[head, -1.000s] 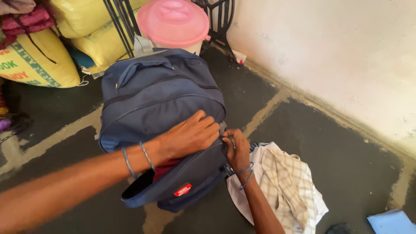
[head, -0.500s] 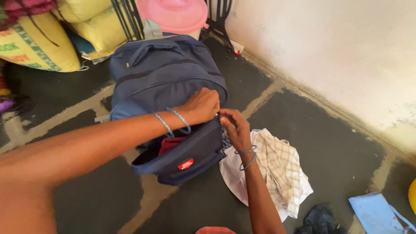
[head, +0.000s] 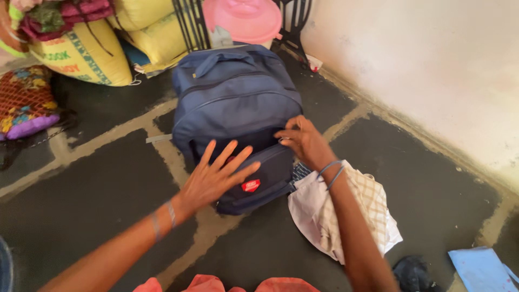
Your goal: The person organizes clothes by folding them on the floor and placing them into a backpack, then later removes some clothes from a shelf and continues packing them into the same bag.
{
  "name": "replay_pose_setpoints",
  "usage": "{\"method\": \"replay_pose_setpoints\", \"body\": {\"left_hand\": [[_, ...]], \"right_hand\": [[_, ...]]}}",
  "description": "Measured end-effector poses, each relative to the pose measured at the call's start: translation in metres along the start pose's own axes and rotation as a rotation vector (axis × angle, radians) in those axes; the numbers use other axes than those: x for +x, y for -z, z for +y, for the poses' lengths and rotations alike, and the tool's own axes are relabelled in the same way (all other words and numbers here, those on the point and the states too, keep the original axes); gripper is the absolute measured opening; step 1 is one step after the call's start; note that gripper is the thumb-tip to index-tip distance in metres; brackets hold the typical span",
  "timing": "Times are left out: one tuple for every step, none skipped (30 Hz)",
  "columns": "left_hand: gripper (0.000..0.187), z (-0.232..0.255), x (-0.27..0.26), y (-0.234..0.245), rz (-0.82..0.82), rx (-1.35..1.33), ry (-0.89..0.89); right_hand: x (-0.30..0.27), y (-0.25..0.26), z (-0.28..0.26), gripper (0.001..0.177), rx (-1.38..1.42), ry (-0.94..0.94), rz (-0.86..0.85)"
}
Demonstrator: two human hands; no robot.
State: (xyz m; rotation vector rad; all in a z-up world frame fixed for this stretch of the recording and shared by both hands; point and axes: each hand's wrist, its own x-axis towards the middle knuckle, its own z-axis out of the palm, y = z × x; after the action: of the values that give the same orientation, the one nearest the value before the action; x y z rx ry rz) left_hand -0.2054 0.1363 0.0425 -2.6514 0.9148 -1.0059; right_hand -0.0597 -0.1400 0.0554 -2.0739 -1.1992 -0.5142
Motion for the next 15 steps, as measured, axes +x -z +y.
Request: {"method": "replay_pose_setpoints", "body": {"left_hand": [[0.071, -0.011, 0.004, -0.011, 0.019, -0.01, -0.002], [0.072, -0.022, 0.009, -0.021, 0.037, -0.021, -0.007], [0.074, -0.031, 0.016, -0.031, 0.015, -0.022, 0.031], [0.076, -0.041, 0.025, -0.04, -0.004, -0.025, 0.064], [0.078, -0.048, 0.031, -0.046, -0.023, -0.027, 0.098], [0.076, -0.053, 0.037, -0.052, -0.008, -0.035, 0.095], [0.075, -0.057, 0.041, -0.055, 0.008, -0.042, 0.093], [0.073, -0.06, 0.044, -0.057, 0.021, -0.049, 0.087], [0.068, -0.061, 0.047, -0.058, 0.041, -0.092, 0.086], [0.062, -0.06, 0.048, -0.057, 0.056, -0.135, 0.087], [0.057, -0.059, 0.05, -0.055, 0.07, -0.177, 0.088], [0.05, -0.055, 0.052, -0.054, 0.05, -0.213, 0.143], [0.043, -0.046, 0.053, -0.052, 0.03, -0.25, 0.197], [0.037, -0.036, 0.054, -0.051, 0.008, -0.293, 0.251], [0.032, -0.031, 0.056, -0.05, 0.03, -0.317, 0.269]], "right_hand": [[0.005, 0.005, 0.004, 0.018, -0.058, 0.04, -0.086], [0.008, 0.007, 0.009, 0.015, -0.048, 0.039, -0.107], [0.011, 0.007, 0.016, 0.012, -0.039, 0.037, -0.128], [0.011, 0.007, 0.024, 0.01, -0.033, 0.034, -0.147], [0.009, 0.004, 0.032, 0.01, 0.078, -0.066, -0.15], [0.005, 0.003, 0.042, 0.012, 0.182, -0.167, -0.154], [0.002, 0.003, 0.053, 0.016, 0.285, -0.268, -0.157], [-0.002, 0.001, 0.064, 0.016, 0.51, -0.368, -0.093], [-0.006, 0.0, 0.074, 0.016, 0.735, -0.467, -0.024], [-0.01, -0.001, 0.08, 0.016, 0.964, -0.565, 0.048], [-0.014, 0.001, 0.084, 0.014, 0.988, -0.566, 0.044], [-0.015, 0.004, 0.086, 0.012, 1.011, -0.565, 0.044], [-0.013, 0.005, 0.084, 0.01, 1.034, -0.563, 0.043], [-0.014, 0.007, 0.079, 0.015, 0.902, -0.618, 0.027], [-0.013, 0.01, 0.073, 0.02, 0.768, -0.671, 0.009]]}}
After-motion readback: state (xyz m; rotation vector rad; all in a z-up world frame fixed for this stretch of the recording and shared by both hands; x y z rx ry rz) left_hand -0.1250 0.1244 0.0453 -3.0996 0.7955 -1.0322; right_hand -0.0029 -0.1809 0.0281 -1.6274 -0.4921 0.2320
